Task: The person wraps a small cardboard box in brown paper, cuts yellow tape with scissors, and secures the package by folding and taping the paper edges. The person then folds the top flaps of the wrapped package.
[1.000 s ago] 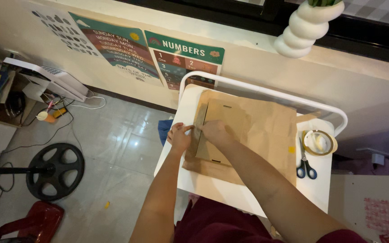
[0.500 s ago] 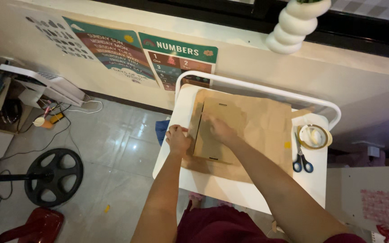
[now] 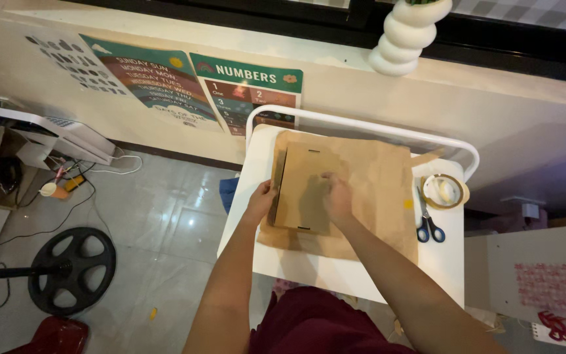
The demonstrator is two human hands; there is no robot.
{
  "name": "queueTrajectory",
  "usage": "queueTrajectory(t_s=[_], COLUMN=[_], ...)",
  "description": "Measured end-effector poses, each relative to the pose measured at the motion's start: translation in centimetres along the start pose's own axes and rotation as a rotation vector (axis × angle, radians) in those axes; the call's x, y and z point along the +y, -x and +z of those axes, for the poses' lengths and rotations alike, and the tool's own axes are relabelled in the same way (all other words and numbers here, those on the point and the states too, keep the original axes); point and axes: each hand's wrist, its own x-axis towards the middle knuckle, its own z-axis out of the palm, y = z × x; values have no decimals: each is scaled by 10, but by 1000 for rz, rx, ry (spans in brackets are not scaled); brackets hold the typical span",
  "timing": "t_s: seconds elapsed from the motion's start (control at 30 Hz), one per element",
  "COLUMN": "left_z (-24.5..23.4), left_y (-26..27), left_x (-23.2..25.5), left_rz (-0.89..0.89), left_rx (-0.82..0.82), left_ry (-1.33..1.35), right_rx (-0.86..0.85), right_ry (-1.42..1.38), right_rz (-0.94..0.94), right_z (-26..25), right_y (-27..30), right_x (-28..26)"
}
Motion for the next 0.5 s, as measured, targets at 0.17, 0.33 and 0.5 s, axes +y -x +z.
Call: queueTrajectory(t_s=[0.17,0.33,0.5], left_z=[4,7,3], left_y=[8,12,9], left_x=[13,26,38], left_rz=[-3,-106,-244], left_rx=[-43,-62,-78], left_ry=[-63,-127,-91], right_rx=[-35,-146,-139], right_ry=[-163,-114,-22], right_rz=[21,-3,-112], right_z=[2,7,14], right_y=[-2,0,3], right_x=[16,25,31])
